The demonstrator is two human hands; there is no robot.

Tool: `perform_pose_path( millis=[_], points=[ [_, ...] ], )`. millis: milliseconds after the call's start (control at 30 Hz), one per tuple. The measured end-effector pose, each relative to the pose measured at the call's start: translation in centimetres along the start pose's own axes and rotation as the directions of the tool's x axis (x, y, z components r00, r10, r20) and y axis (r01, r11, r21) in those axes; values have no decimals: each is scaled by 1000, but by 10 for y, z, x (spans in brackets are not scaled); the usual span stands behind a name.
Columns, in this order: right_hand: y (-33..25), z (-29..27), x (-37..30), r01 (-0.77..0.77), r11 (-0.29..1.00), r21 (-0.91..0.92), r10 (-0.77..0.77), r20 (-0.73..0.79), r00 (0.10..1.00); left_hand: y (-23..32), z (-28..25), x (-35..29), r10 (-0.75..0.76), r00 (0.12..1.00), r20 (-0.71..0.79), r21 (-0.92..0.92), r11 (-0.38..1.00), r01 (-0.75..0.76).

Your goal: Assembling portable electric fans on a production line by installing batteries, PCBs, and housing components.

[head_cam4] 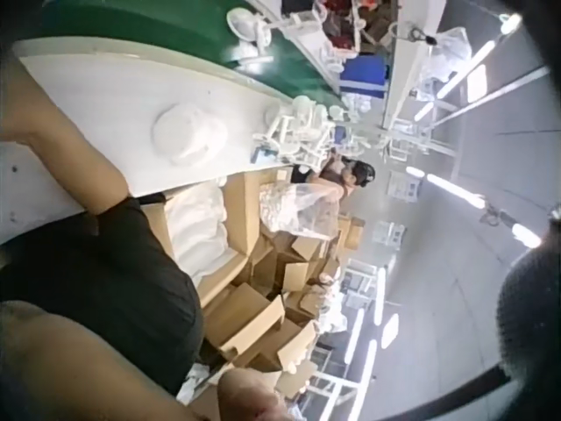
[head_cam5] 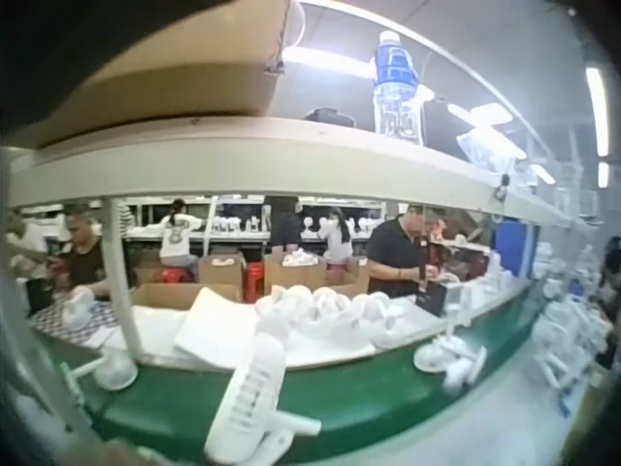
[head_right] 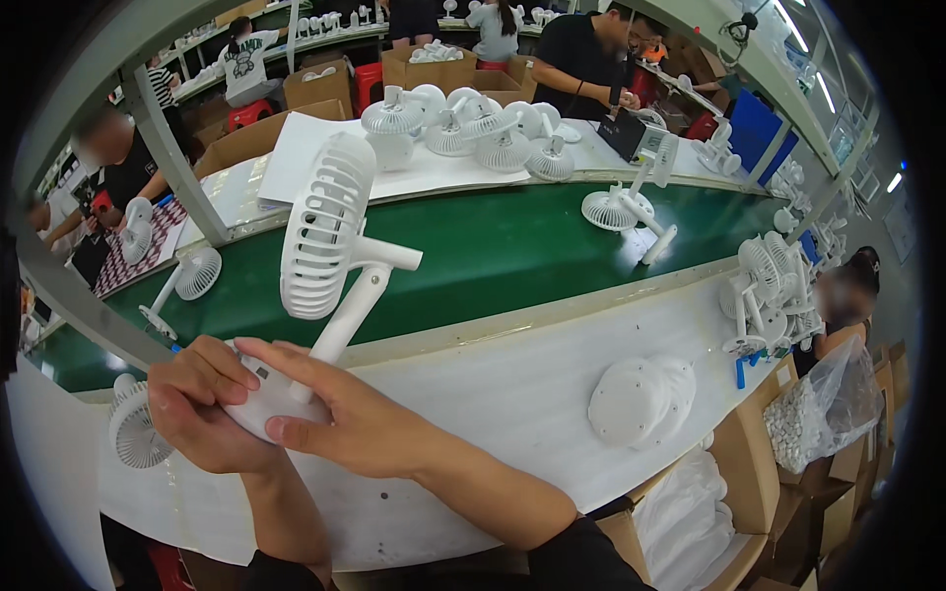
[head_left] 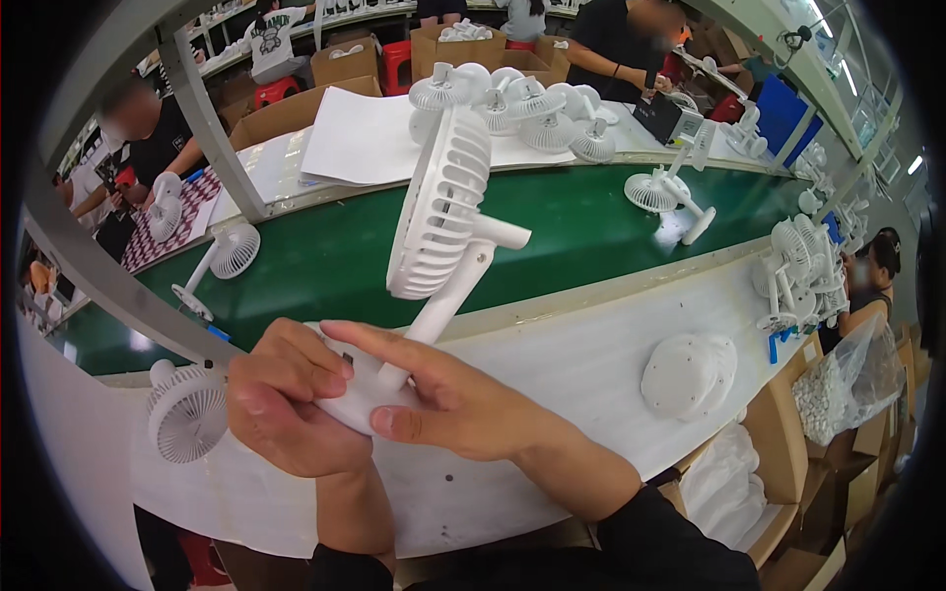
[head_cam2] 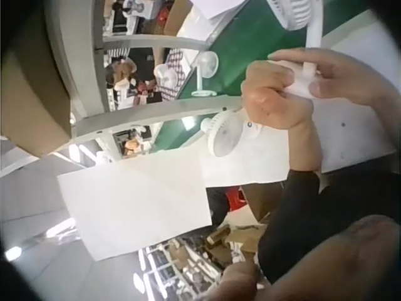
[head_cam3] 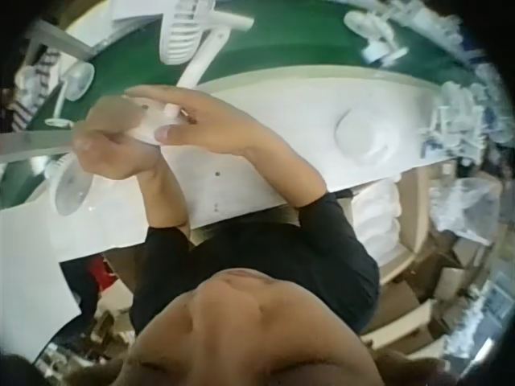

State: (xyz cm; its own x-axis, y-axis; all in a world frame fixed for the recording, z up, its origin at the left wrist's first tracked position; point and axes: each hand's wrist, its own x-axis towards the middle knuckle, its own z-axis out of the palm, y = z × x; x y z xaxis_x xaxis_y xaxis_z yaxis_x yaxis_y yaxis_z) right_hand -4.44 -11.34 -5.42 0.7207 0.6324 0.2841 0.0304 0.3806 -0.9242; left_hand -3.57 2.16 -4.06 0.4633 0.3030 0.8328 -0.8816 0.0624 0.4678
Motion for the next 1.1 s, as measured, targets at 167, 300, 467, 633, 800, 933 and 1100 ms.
perform_pose_path(
  millis=[167, 300, 467, 633, 800, 933, 1100],
  points=[
    [2, 0, -4, 24, 992, -127, -26, -19, 999, 0, -3, -3, 1, 1000, 11, 2, 1000, -1],
    [5, -5, 3, 86, 990, 115, -88, 12, 996, -6, -4, 15, -272, 943, -191, -262, 940, 218],
    [0, -5, 5, 46, 980, 195, -46, -4, 999, -4, -8, 19, -228, 973, -27, -273, 938, 212],
    [-3, -6, 0, -49, 974, 222, 57, -30, 998, 9, 6, 11, -41, 982, 182, -27, 999, 47],
    [-5, -8, -9, 25, 980, 198, -20, -29, 999, 11, 21, 5, -48, 990, 132, -65, 996, 57],
    [-3, -5, -21, 31, 972, 231, -25, -29, 999, 15, 24, 1, -85, 994, 67, -146, 985, 94],
    [-2, -8, -9, 0, 991, 131, 13, -97, 995, 1, 18, 6, -77, 991, 111, -144, 985, 93]
  ],
)
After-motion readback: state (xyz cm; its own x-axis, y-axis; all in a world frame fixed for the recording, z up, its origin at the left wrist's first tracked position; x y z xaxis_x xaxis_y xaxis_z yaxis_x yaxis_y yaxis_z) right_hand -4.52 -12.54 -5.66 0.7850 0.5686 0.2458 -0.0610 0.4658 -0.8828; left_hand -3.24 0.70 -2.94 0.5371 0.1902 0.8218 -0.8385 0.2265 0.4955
